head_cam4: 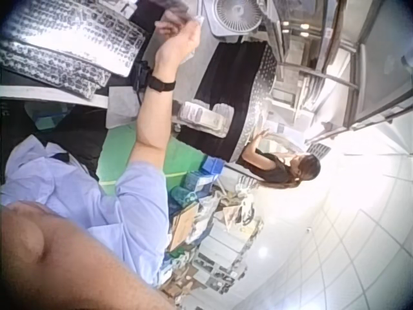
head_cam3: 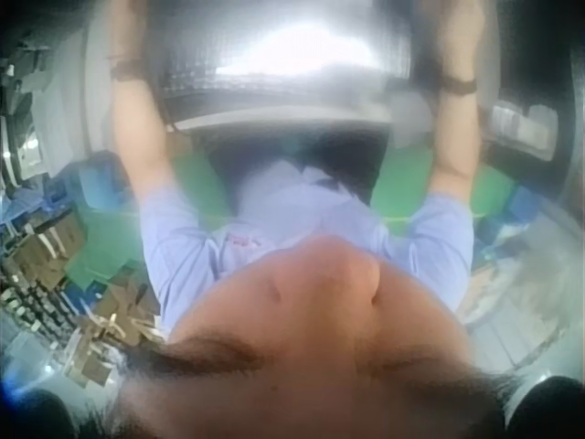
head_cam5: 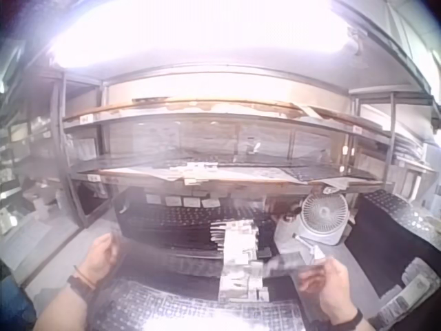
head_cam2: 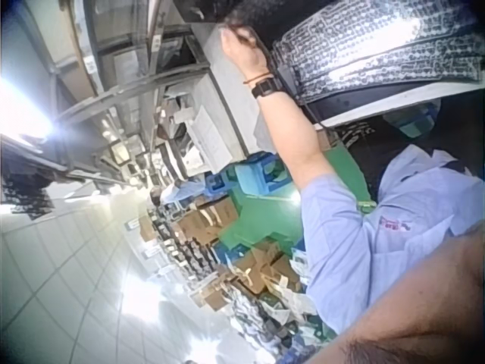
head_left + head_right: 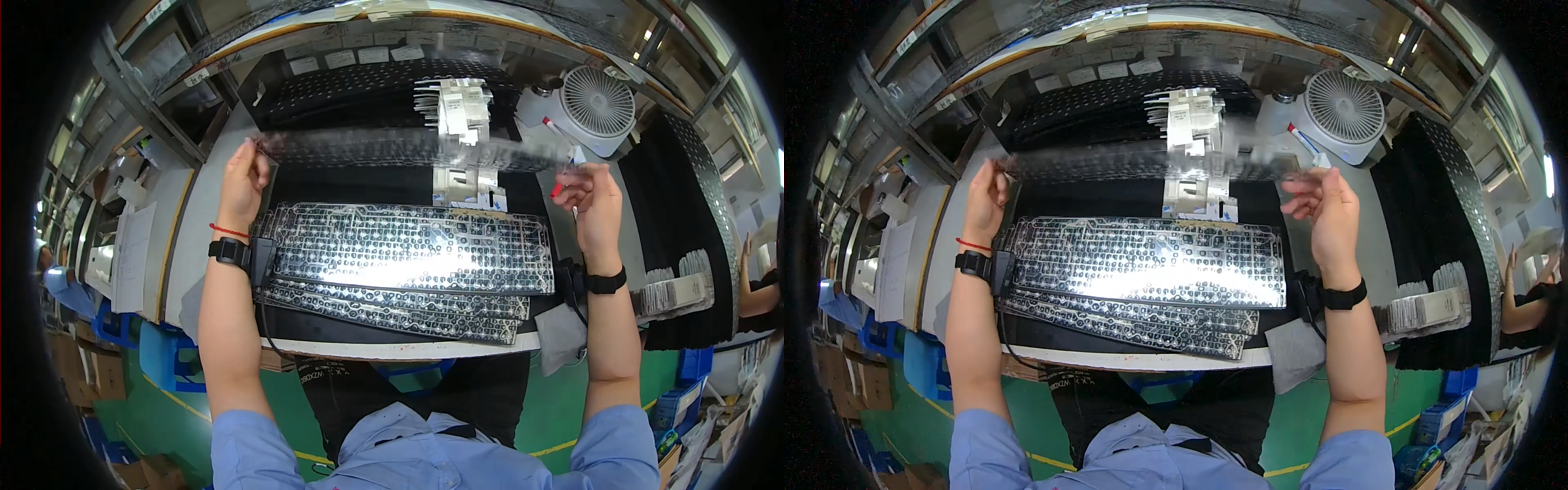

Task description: Inspecting and aligning flexible keyboard components.

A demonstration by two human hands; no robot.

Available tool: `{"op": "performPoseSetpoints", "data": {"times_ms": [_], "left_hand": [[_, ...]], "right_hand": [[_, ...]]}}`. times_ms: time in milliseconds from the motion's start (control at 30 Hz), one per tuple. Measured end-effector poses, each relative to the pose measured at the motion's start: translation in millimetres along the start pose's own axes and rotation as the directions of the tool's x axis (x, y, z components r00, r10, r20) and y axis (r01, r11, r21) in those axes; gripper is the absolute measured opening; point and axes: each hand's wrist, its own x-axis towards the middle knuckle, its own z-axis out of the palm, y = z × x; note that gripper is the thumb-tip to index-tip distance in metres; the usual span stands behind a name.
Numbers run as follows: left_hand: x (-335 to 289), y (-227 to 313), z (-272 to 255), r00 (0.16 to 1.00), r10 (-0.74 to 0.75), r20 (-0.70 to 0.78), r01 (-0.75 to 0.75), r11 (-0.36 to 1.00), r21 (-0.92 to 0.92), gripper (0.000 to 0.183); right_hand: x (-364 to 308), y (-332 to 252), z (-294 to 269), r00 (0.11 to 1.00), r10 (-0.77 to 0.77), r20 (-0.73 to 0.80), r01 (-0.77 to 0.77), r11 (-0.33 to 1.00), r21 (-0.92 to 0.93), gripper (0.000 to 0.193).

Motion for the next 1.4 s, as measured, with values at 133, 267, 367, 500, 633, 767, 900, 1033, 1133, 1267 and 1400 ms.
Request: {"op": "performPoseSetpoints", "data": {"times_ms": [133, 267, 367, 500, 633, 767, 900, 1033, 1133, 1267, 1400], "left_hand": [[-2, 3, 21, 0.98, -0.018, -0.197, 0.027, 0.999, 0.043, 0.024], [-8, 12, 36, 0.99, 0.002, -0.14, 0.025, 0.982, 0.189, 0.016], [-5, 8, 26, 0.99, -0.066, -0.123, 0.091, 0.973, 0.21, 0.013], [-2, 4, 16, 0.994, -0.054, -0.094, 0.071, 0.979, 0.191, 0.016], [-3, 4, 21, 0.997, -0.035, -0.076, 0.047, 0.986, 0.159, 0.015], [-3, 4, 21, 0.995, -0.035, -0.095, 0.043, 0.995, 0.085, 0.015], [5, -5, -12, 0.982, -0.066, -0.175, 0.068, 0.998, 0.008, 0.027], [6, -4, 10, 0.955, -0.059, -0.289, 0.018, 0.99, -0.142, 0.042], [4, 4, 17, 0.965, -0.079, -0.252, 0.033, 0.983, -0.182, 0.047], [2, 3, 6, 0.975, -0.117, -0.191, 0.102, 0.991, -0.086, 0.045], [1, 2, 5, 0.976, -0.16, -0.15, 0.159, 0.987, -0.018, 0.039]], "right_hand": [[10, 19, -28, 0.995, -0.055, 0.082, 0.056, 0.998, -0.011, 0.022], [3, 7, -11, 0.995, -0.046, 0.094, 0.058, 0.99, -0.129, 0.025], [1, 1, -4, 0.995, -0.045, 0.091, 0.057, 0.989, -0.135, 0.032], [6, 11, -11, 0.995, -0.071, 0.074, 0.076, 0.995, -0.068, 0.031], [5, 13, -10, 0.98, -0.196, 0.032, 0.196, 0.98, 0.016, 0.028], [0, 6, -12, 0.97, -0.215, 0.11, 0.212, 0.976, 0.043, 0.025], [2, 3, -11, 0.979, -0.173, 0.107, 0.17, 0.985, 0.039, 0.027], [5, 7, -14, 0.997, -0.048, 0.066, 0.055, 0.992, -0.115, 0.026], [6, 10, -13, 0.989, 0.091, 0.115, -0.049, 0.946, -0.322, 0.024], [2, 24, -16, 0.909, 0.269, 0.319, -0.027, 0.801, -0.598, 0.026], [3, 25, -20, 0.796, 0.416, 0.44, -0.011, 0.736, -0.676, 0.028]]}}
